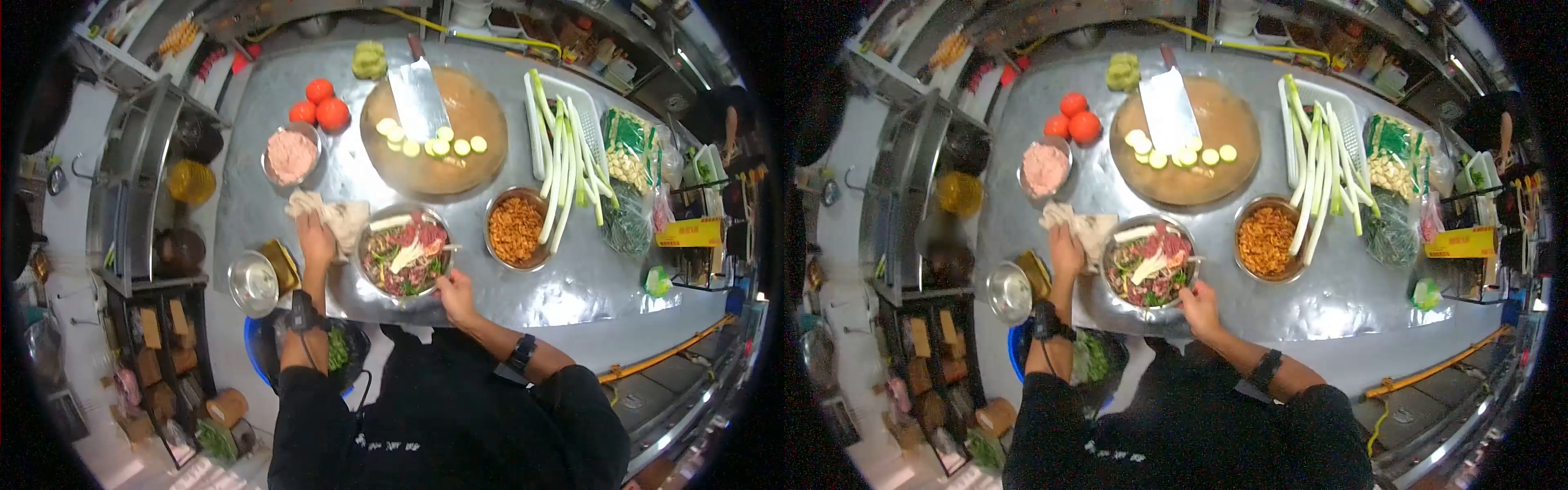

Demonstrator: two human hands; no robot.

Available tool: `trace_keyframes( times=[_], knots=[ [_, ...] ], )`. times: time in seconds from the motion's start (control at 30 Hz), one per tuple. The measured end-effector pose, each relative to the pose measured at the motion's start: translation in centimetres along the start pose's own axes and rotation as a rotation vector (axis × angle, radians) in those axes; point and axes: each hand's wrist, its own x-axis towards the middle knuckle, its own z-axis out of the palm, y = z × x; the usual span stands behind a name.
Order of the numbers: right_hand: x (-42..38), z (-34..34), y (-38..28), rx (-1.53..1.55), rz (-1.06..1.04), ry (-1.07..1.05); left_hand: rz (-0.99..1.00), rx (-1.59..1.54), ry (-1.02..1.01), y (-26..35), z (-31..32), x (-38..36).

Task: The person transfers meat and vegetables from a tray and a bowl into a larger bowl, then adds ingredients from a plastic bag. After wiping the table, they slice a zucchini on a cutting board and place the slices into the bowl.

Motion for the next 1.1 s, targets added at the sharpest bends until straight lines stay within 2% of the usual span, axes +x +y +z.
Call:
trace_keyframes(
  times=[0.07, 0.13, 0.2, 0.23, 0.27, 0.3, 0.33, 0.4, 0.47, 0.57, 0.67, 0.73, 0.8, 0.87, 0.9, 1.0, 1.1],
  knots=[
    [-1.4, -0.8, -5.7, -0.076, -0.049, -0.009, -0.059, -0.1, 0.026, 1.4, 1.2, -0.3],
    [-2.4, -1.0, -12.0, -0.104, -0.05, -0.033, -0.114, -0.334, 0.016, 5.9, 0.3, -0.9],
    [-1.4, -1.6, -16.5, -0.115, -0.119, -0.073, -0.048, -0.529, -0.124, 13.1, -2.9, -1.4],
    [-0.6, -2.2, -18.0, -0.129, -0.178, -0.096, -0.144, -0.683, -0.204, 15.9, -2.6, -2.4],
    [-0.4, -2.4, -19.7, -0.189, -0.206, -0.098, -0.129, -0.669, -0.245, 17.6, -0.1, -4.5],
    [-0.3, -1.9, -20.8, -0.076, -0.22, -0.098, -0.114, -0.656, -0.284, 19.2, 2.3, -6.5],
    [0.4, -2.4, -21.2, -0.128, -0.257, -0.088, 0.081, -0.646, -0.364, 20.9, 4.0, -8.4],
    [0.7, -2.0, -21.9, -0.15, -0.284, -0.093, 0.197, -0.748, -0.599, 23.6, 0.5, -11.6],
    [0.7, -1.2, -21.3, -0.136, -0.249, -0.038, 0.61, -0.435, -0.349, 22.4, -1.3, -14.4],
    [1.3, -0.4, -18.2, -0.109, -0.185, -0.032, 0.664, -0.32, -0.287, 17.0, -2.3, -14.1],
    [0.8, 1.4, -14.9, -0.076, -0.142, -0.022, 0.613, -0.349, -0.265, 9.5, -3.2, -10.2],
    [0.8, 1.9, -12.3, -0.071, -0.079, -0.008, 0.097, -0.436, -0.319, 2.3, -0.1, -7.7],
    [0.2, 3.2, -10.6, -0.064, -0.046, 0.016, 0.104, -0.119, -0.112, -2.0, -5.2, -0.9],
    [0.0, 4.2, -9.3, -0.101, -0.022, 0.015, 0.259, 0.069, 0.031, -2.8, -13.7, 4.8],
    [0.3, 4.5, -8.3, -0.14, -0.012, 0.007, 0.209, 0.085, 0.097, -3.5, -16.3, 6.6],
    [1.2, 6.7, -6.3, -0.113, 0.001, 0.003, 0.112, 0.123, 0.183, -7.9, -19.8, 10.8],
    [3.3, 8.5, -3.8, -0.1, 0.005, 0.037, 0.027, 0.136, 0.23, -13.0, -19.3, 13.0]
  ],
)
